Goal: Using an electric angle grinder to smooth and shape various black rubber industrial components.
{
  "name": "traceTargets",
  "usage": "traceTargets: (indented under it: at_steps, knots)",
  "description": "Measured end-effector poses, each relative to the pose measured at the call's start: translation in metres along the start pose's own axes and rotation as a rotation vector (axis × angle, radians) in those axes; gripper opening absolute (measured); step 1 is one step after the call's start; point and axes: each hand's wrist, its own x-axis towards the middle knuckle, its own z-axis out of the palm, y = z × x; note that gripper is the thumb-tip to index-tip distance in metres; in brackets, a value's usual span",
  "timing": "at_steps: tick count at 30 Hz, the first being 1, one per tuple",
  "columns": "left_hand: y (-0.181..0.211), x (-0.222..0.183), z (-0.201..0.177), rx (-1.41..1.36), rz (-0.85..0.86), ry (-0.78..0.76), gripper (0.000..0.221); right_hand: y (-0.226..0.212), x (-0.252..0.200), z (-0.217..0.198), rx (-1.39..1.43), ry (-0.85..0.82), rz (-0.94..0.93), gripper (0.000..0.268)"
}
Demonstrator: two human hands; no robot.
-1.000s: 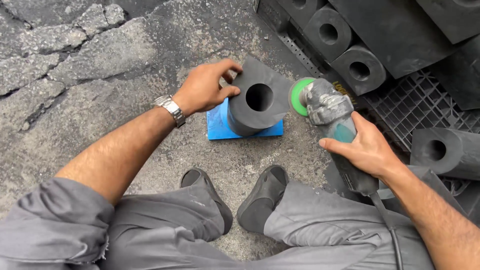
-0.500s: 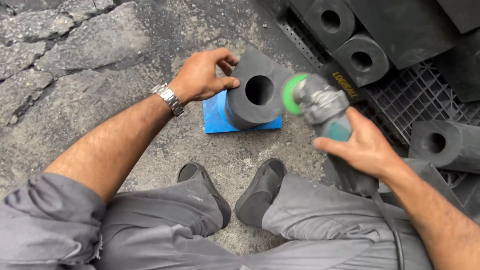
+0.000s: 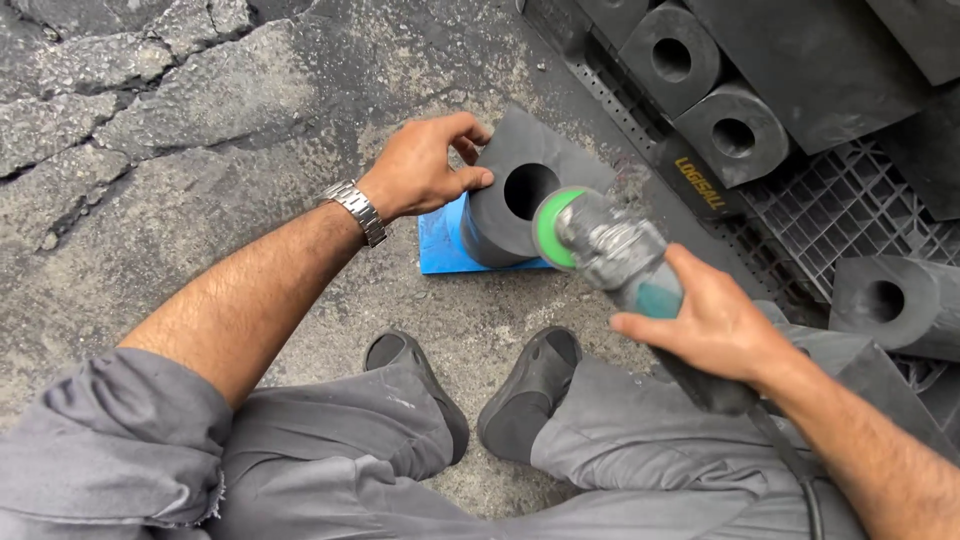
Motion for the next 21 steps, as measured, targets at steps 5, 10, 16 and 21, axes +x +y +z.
traceTargets:
  at_steps: [5,10,16,21]
  knots:
    - [0.005,-0.006,0.002,0.0,0.001,0.024,0.041,0.023,0.003,-0.005,0.06,0.101,0.08,0.07]
    - [0.01,-0.003,-0.002,-0.006,-0.004,0.004,0.042,0.014,-0.001,0.0,0.089,0.084,0.068,0.069]
    - [0.012,-0.005,-0.002,0.001,-0.033,-0.012,0.042,0.009,0.006,-0.005,0.065,0.023,0.107,0.067]
    - [0.011,-0.003,-0.001,0.001,-0.012,-0.007,0.041,0.012,0.008,0.004,0.15,0.042,-0.004,0.072]
